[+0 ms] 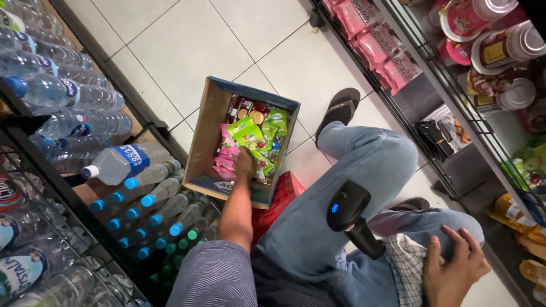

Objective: Stocking shelves with snack items from a box.

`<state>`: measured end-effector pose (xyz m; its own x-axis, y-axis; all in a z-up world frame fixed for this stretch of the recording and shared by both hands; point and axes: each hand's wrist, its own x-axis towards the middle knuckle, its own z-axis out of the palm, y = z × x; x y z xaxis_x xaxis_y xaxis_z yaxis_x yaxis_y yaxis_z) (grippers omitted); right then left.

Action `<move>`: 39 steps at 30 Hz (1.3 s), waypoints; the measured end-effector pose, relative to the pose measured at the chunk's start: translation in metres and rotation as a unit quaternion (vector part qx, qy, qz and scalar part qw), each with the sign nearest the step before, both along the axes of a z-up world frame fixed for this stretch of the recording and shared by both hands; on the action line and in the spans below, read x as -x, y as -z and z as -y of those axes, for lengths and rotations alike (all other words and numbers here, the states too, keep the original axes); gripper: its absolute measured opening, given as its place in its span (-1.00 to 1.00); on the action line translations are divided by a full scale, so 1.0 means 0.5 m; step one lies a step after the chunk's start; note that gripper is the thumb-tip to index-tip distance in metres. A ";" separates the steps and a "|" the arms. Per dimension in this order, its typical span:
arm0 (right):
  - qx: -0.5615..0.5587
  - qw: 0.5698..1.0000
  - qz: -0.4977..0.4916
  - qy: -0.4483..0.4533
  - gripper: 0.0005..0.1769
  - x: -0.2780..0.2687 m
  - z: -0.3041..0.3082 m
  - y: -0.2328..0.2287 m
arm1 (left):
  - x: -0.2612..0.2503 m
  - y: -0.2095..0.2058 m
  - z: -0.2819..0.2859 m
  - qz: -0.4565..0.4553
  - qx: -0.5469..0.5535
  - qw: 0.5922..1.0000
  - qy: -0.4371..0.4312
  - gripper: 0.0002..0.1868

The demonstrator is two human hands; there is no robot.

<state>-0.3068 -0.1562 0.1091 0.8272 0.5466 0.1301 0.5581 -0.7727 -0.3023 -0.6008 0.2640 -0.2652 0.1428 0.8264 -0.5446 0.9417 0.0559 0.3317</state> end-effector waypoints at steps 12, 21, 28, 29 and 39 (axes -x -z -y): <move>-0.007 1.000 0.005 -0.006 -0.66 -0.001 -0.001 -0.001 | 0.022 -0.047 -0.003 -0.012 -0.040 0.998 0.052 -0.65; -0.011 1.000 -0.010 0.017 -0.62 0.007 -0.013 -0.015 | 0.003 -0.119 -0.054 0.101 -0.107 0.987 0.070 -0.63; -0.001 1.000 -0.018 0.021 -0.58 0.003 -0.020 -0.042 | -0.095 -0.239 -0.134 0.295 -0.265 0.916 0.057 -0.57; -0.003 1.000 -0.015 0.025 -0.58 0.001 -0.028 -0.055 | -0.125 -0.322 -0.141 0.299 -0.266 0.915 0.060 -0.57; -0.163 0.986 -0.037 0.017 -0.58 0.055 -0.175 -0.234 | -0.352 -0.841 -0.100 0.473 -0.061 0.872 0.107 -0.68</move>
